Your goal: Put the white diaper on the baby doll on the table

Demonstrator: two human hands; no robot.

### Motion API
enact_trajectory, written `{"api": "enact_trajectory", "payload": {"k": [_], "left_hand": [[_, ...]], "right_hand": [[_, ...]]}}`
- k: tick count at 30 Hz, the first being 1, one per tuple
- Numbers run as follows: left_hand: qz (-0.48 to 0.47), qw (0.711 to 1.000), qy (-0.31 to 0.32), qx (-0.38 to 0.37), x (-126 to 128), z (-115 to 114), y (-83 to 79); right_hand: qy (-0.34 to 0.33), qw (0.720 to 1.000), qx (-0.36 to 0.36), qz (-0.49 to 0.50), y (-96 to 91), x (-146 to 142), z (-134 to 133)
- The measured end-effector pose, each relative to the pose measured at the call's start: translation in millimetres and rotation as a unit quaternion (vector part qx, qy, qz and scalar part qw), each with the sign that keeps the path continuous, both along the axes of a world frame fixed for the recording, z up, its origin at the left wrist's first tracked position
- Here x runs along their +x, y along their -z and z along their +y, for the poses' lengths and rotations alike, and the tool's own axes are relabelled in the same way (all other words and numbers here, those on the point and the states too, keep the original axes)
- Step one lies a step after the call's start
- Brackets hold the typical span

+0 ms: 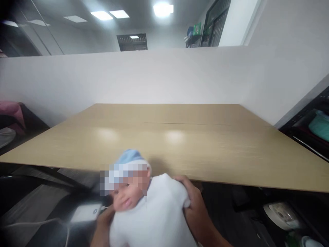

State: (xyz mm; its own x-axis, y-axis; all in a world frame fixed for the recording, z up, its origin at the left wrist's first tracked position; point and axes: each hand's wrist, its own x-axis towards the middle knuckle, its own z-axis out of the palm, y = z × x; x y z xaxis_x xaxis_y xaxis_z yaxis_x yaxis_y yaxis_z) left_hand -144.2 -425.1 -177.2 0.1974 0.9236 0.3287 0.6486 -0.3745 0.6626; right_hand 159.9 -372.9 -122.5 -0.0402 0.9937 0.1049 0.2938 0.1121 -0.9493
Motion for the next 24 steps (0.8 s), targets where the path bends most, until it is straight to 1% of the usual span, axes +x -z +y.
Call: {"api": "enact_trajectory", "payload": {"k": [2, 4, 5, 7, 9, 10, 12, 14, 16, 18, 21, 24], "left_hand": [[0.007, 1.000, 0.016, -0.020, 3, 25, -10.0], [0.028, 0.997, 0.051, -0.053, 8, 54, -27.3], [0.039, 0.995, 0.067, -0.070, 10, 68, -37.3], [0.053, 0.991, 0.086, -0.093, 16, 97, -56.1], [0.058, 0.988, 0.098, -0.107, 23, 122, -68.8], [0.058, 0.986, 0.104, -0.113, 27, 133, -72.2], [0.062, 0.984, 0.115, -0.122, 33, 151, -73.4], [0.070, 0.982, 0.124, -0.121, 39, 162, -69.7], [0.087, 0.982, 0.126, -0.115, 42, 169, -64.3], [0.114, 0.982, 0.113, -0.100, 41, 172, -59.0], [0.151, 0.983, 0.089, -0.063, 32, 174, -52.0], [0.163, 0.983, 0.075, -0.027, 18, 179, -45.2]], "right_hand": [[0.038, 0.999, -0.004, 0.028, -4.3, 8, 10], [0.059, 0.998, 0.003, 0.014, -10.7, 19, 22], [0.064, 0.998, 0.009, -0.017, -14.6, 26, 29], [0.062, 0.990, 0.018, -0.123, -22.7, 42, 41], [0.051, 0.967, 0.028, -0.248, -28.8, 60, 53], [0.041, 0.953, 0.033, -0.299, -30.1, 69, 59], [0.021, 0.930, 0.047, -0.363, -28.1, 84, 68], [-0.003, 0.922, 0.063, -0.382, -20.8, 98, 75], [-0.011, 0.923, 0.076, -0.377, -10.6, 111, 77], [-0.007, 0.926, 0.080, -0.369, -0.5, 124, 76], [0.012, 0.929, 0.076, -0.362, 12.3, 141, 71], [0.052, 0.933, 0.070, -0.348, 23.2, 151, 71]]}}
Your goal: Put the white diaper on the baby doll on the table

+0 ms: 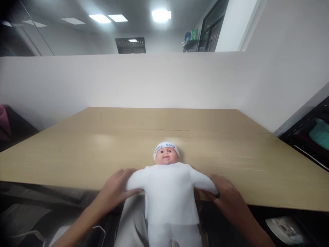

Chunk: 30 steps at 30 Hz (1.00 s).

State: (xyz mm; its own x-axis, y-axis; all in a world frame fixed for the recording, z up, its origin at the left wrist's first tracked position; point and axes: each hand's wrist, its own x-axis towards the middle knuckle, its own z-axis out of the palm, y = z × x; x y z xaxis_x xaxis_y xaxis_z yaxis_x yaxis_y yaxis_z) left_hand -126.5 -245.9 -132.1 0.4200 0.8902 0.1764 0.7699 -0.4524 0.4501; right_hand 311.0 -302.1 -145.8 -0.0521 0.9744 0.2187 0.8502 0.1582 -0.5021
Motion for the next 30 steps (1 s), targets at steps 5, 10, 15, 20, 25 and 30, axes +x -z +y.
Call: {"api": "enact_trajectory", "payload": {"k": [5, 10, 15, 20, 25, 30], "left_hand": [[-0.008, 1.000, -0.008, 0.029, -15, 25, 9.9], [-0.019, 0.998, 0.009, 0.056, -15, 75, 15.6], [-0.014, 0.997, 0.042, 0.071, -13, 139, 19.8], [-0.026, 0.996, 0.044, 0.075, -9, 192, 23.5], [-0.043, 0.995, -0.006, 0.089, -1, 236, 28.4], [-0.045, 0.991, -0.051, 0.116, 7, 278, 34.7]], "right_hand": [[0.001, 1.000, 0.002, 0.023, 14.2, 6, 28], [-0.039, 0.999, 0.031, 0.003, 21.0, 9, 82], [-0.074, 0.996, 0.039, -0.028, 22.0, 12, 138], [-0.072, 0.994, 0.065, -0.041, 22.0, 14, 188], [-0.053, 0.992, 0.105, -0.054, 26.1, 17, 235], [-0.024, 0.985, 0.153, -0.073, 32.8, 20, 281]]}}
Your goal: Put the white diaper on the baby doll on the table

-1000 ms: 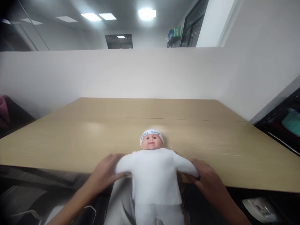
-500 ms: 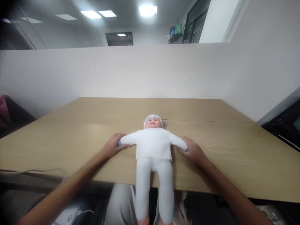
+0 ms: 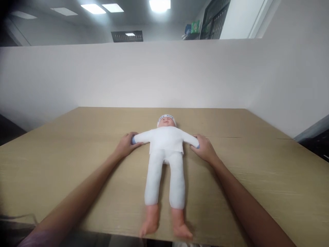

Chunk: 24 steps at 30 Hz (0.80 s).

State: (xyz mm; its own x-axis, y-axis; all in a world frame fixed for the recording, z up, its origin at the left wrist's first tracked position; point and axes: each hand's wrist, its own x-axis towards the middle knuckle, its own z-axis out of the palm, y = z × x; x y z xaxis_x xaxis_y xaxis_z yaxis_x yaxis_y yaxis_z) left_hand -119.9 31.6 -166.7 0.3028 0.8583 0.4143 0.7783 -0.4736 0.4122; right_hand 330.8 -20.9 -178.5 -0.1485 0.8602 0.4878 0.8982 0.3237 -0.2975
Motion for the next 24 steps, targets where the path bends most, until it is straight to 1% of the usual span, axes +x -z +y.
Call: {"api": "enact_trajectory", "payload": {"k": [2, 5, 8, 11, 14, 18, 21, 24], "left_hand": [[0.000, 1.000, -0.020, 0.022, 3, 16, 1.8], [-0.007, 0.998, -0.035, 0.059, 6, 38, 3.7], [-0.020, 0.996, -0.023, 0.084, 6, 58, 5.9], [-0.036, 0.995, -0.017, 0.097, 3, 73, 9.1], [-0.028, 0.994, -0.038, 0.094, 2, 80, 11.8], [0.002, 0.994, -0.059, 0.090, 2, 79, 12.7], [0.010, 0.994, -0.046, 0.100, 3, 77, 12.0], [0.012, 0.994, -0.019, 0.107, 4, 76, 11.1]], "right_hand": [[0.024, 1.000, 0.016, -0.007, 1.6, 1, 17], [0.028, 0.998, 0.044, -0.016, 1.8, 2, 39], [0.025, 0.998, 0.056, -0.033, 1.7, 4, 58], [0.032, 0.997, 0.057, -0.042, 4.9, 10, 73], [0.041, 0.996, 0.064, -0.038, 12.6, 18, 83], [0.049, 0.997, 0.052, -0.039, 24.7, 27, 91], [0.046, 0.998, 0.035, -0.034, 31.6, 31, 95], [0.031, 0.999, 0.027, -0.020, 35.3, 33, 99]]}}
